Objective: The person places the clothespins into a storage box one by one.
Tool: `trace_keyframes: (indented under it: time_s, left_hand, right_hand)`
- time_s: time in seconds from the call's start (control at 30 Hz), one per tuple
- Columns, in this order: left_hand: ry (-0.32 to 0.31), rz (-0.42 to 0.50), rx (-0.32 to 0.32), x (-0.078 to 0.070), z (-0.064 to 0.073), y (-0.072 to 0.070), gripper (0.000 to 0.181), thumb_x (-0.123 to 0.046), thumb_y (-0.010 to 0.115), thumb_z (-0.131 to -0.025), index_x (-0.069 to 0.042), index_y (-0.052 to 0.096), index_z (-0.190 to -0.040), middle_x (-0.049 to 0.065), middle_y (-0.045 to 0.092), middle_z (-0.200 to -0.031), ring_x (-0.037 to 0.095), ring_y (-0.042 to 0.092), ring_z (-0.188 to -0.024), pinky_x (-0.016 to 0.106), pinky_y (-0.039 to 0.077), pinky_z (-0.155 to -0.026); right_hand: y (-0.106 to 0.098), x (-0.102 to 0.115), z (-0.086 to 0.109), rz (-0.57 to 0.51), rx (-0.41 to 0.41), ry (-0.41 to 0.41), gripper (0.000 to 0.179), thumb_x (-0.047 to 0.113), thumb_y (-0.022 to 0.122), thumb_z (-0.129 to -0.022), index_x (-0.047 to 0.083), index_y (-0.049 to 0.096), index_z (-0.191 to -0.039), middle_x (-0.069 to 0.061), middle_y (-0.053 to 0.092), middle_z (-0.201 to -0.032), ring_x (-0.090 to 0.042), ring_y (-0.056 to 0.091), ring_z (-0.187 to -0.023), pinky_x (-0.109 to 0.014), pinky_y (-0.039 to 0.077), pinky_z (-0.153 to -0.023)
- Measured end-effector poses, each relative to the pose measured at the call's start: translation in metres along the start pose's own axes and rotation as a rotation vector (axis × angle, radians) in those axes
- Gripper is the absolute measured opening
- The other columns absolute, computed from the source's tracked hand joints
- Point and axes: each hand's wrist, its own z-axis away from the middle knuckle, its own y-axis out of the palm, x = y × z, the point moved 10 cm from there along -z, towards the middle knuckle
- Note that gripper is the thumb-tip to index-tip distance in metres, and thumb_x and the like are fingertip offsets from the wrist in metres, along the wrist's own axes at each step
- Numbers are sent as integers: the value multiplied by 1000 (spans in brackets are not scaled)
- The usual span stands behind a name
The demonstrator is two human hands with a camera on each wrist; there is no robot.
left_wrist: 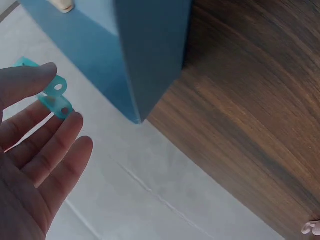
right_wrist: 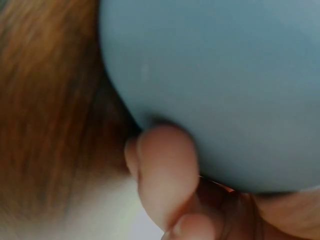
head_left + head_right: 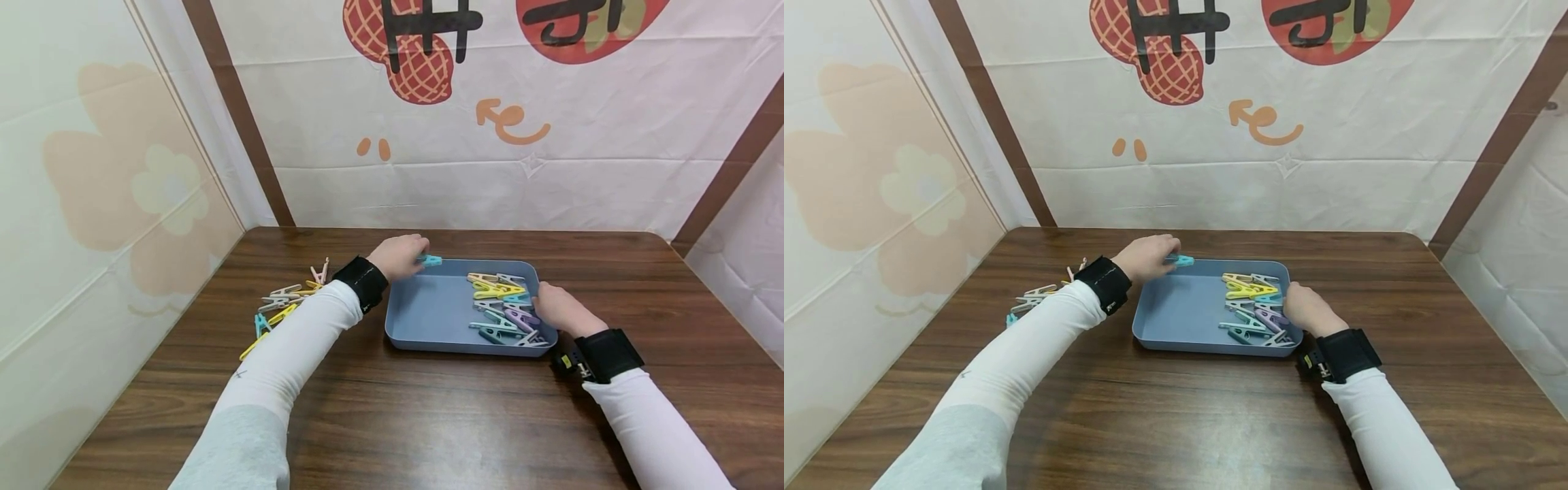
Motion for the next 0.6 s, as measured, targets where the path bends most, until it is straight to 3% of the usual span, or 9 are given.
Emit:
trace_keyframes:
  time_s: [0.37, 0.6]
  left_hand:
    - [140, -228, 83, -16, 2, 24, 5, -14, 67, -89, -10, 64, -90, 2, 63, -84, 15, 52, -73, 33, 49, -70]
    - [121, -369, 97, -8, 5, 42, 8, -9, 64, -90, -11, 68, -84, 2, 66, -79, 16, 56, -71, 32, 50, -67]
  right_hand:
    - [-3, 4, 0, 12, -10, -19, 43, 6, 41, -102, -25, 31, -129, -23, 53, -92, -29, 56, -78, -33, 44, -58]
    - [-2, 4, 2, 3, 4, -14, 44, 7, 37, -103, -25, 28, -131, -26, 52, -97, -31, 56, -84, -36, 45, -63]
